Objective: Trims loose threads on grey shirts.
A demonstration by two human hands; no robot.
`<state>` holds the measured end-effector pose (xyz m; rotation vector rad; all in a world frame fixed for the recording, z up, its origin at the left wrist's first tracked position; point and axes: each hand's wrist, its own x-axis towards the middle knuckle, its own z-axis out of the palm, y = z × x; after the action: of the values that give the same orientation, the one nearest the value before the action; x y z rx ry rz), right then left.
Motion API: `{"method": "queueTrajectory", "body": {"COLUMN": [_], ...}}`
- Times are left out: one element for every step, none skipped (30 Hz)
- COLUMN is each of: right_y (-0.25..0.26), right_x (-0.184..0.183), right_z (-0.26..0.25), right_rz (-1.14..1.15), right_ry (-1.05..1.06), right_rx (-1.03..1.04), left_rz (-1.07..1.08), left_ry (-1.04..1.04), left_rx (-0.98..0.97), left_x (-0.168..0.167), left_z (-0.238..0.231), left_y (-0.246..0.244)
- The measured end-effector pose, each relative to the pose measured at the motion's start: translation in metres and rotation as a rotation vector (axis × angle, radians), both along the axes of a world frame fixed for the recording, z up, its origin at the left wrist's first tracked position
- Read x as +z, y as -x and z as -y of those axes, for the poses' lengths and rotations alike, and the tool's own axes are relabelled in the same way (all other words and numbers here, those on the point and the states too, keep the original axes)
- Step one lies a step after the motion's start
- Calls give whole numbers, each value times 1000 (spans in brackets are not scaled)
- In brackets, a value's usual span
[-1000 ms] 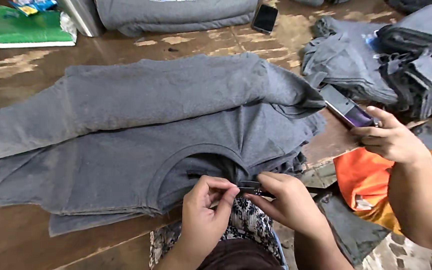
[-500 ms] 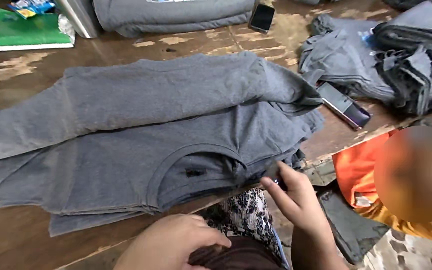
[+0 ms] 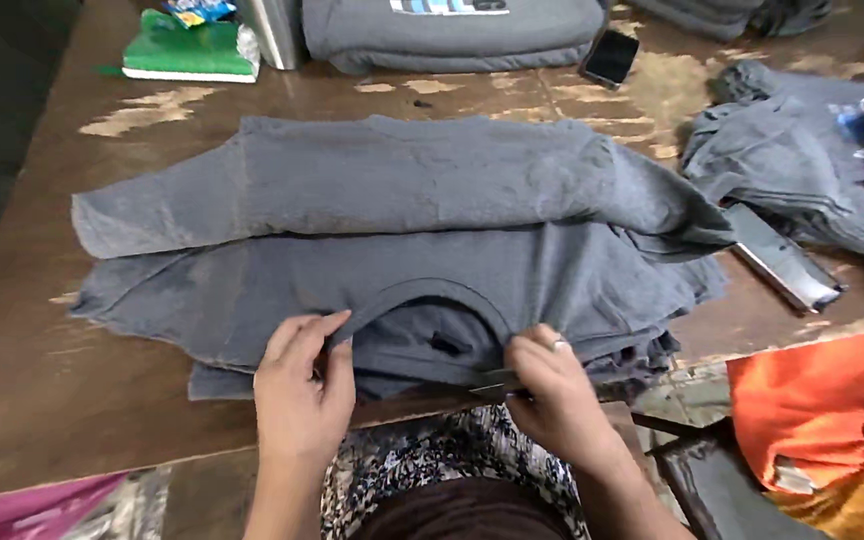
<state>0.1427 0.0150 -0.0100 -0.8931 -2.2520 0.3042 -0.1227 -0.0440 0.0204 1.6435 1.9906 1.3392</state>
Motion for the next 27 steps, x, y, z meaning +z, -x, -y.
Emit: {"method": "queueTrajectory", "body": {"right_y": [2, 2, 1, -1, -1, 1, 5, 13, 23, 34, 45, 57, 67, 77, 85, 91, 96, 99, 101, 101, 100, 99, 96, 93, 91, 88, 86], "right_x": [-3, -4, 0, 5, 9, 13, 17, 21, 25, 28, 29, 29, 28, 27, 26, 25, 24, 22, 19, 17, 15, 14, 14, 15, 17, 20, 21], "right_z": [0, -1, -2, -3, -4, -4, -5, -5, -6, -6, -7, -8, -9, -10, -11, -12, -13, -13, -14, -15, -16, -16, -16, -14, -11, -9, -6], "right_rz": [54, 79, 81, 63, 25, -30, -95, -167, -240, -285, -315, -335, -350, -353, -378, -395, -423, -462, -515, -564, -618, -648, -657, -657, -651, -642, -635], "right_ry": [2, 13, 45, 85, 114, 135, 154, 168, 172, 162, 144, 123, 108, 114, 117, 120, 138, 161, 179, 186, 189, 193, 200, 216, 245, 284, 320], "right_rx": [34, 67, 109, 153, 190, 221, 253, 289, 321, 339, 349, 347, 338, 328, 312, 287, 265, 242, 228, 215, 206, 200, 200, 211, 236, 280, 328], "left_rz": [183, 428, 701, 938, 1104, 1194, 1221, 1212, 1192, 1166, 1136, 1103, 1066, 1042, 1031, 988, 927, 856, 813, 777, 752, 722, 702, 697, 698, 701, 703], "left_ry": [-88, -129, -137, -134, -130, -132, -137, -142, -150, -158, -173, -185, -197, -220, -254, -290, -333, -382, -411, -408, -384, -370, -367, -372, -382, -392, -402], "left_rx": [-34, -71, -107, -135, -158, -174, -189, -201, -204, -200, -189, -203, -231, -262, -286, -316, -336, -352, -363, -372, -381, -394, -404, -411, -410, -398, -385], "left_x": [-3, -3, -2, 1, 3, 2, 1, 1, 1, 2, 4, 4, 1, -4, -10, -16, -20, -24, -27, -28, -29, -30, -32, -33, -34, -35, -35], "left_z": [-4, -9, -12, -14, -15, -14, -14, -13, -12, -11, -10, -8, -7, -5, -4, -3, -4, -5, -5, -4, -2, -1, -1, -1, -1, -2, -3], "left_y": [-2, -6, -10, -13, -15, -16, -17, -17, -18, -20, -23, -25, -25, -25, -26, -26, -28, -29, -30, -30, -29, -28, -28, -29, -30, -31, -32]}}
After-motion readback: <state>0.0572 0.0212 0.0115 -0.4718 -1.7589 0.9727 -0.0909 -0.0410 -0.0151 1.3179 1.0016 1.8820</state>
